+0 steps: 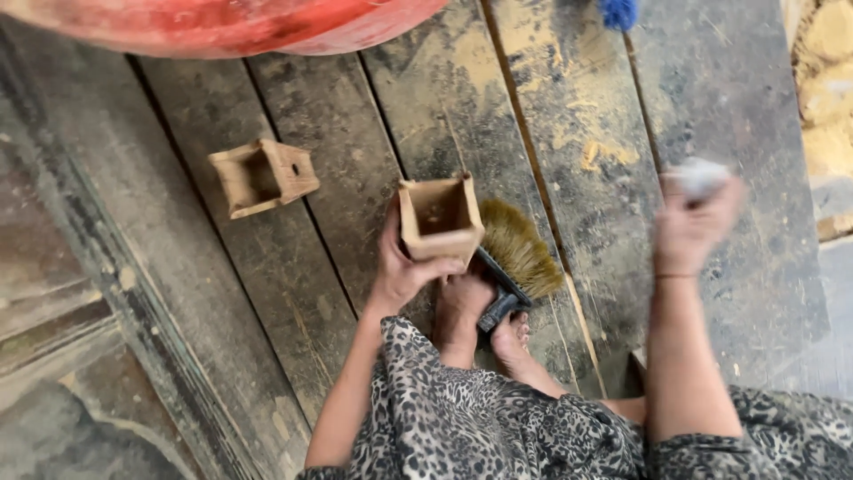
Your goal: The person cleans small, hollow, house-shaped clay objects using a brush and a small white tool. They pick up each object from a red basin, brush the exterior and interior, and then place the cleaned object on the wooden floor.
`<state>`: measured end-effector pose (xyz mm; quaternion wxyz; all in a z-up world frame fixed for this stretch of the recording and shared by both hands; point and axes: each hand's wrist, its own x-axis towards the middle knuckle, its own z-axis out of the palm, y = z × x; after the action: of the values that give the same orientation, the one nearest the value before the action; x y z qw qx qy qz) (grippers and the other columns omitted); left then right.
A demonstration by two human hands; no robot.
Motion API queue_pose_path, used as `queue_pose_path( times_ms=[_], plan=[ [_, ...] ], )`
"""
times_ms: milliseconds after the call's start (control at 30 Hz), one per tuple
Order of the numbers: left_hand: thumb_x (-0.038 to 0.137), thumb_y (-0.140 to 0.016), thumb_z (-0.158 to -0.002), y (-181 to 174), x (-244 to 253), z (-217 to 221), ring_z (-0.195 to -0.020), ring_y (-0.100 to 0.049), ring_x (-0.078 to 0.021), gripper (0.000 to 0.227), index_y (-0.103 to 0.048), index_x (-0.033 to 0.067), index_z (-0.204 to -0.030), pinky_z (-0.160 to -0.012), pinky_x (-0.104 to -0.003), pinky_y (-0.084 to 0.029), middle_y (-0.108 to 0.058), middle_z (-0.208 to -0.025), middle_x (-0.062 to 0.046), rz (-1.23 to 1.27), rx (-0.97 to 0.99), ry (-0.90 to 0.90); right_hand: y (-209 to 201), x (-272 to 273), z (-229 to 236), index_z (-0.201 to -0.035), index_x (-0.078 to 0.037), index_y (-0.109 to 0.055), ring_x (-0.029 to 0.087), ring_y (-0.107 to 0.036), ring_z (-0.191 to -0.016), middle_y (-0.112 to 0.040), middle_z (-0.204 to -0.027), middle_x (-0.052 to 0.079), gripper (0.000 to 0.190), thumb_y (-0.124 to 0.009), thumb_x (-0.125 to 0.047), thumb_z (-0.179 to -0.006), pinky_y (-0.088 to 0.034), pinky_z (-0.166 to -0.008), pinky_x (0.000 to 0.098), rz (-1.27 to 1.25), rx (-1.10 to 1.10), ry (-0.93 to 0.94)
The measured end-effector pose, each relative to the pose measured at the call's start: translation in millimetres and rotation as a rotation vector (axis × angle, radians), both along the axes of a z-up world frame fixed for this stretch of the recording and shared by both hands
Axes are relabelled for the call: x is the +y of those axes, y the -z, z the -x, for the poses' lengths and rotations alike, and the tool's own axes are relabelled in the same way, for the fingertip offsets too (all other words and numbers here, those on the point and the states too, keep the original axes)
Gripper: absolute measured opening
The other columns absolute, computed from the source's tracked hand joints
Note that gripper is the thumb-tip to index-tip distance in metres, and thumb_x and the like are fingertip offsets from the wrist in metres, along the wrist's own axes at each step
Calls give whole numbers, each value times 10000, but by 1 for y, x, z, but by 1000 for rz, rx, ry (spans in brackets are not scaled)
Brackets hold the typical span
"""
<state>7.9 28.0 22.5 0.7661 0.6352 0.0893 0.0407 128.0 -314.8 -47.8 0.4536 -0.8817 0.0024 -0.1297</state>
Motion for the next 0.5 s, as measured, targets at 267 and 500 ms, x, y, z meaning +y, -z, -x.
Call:
queue_pose_path(
  times_ms=[267, 500],
  plan=[
    [412, -771, -889, 73, 0, 32, -1219, -622, -285, 645, -562, 102, -1415, -1036, -508, -510, -656, -1343, -110, 1006, 160, -354, 124, -150, -9, -1056, -11, -631, 282, -659, -747, -696, -907, 172, 422, -1030, -44, -921, -525, -622, 385, 380, -332, 316],
    [520, -730, -875, 81, 7, 44, -1200, -608, -290, 654, -581, 158, -1399, -977, -528, -515, -656, -1324, -84, 1108, 169, -375, 86, -117, 19, -1475, -14, -326, 418, -534, -1411, -403, -1499, 260, 858, -963, 107, -913, -474, -1226, 564, 376, -33, 597]
  ],
)
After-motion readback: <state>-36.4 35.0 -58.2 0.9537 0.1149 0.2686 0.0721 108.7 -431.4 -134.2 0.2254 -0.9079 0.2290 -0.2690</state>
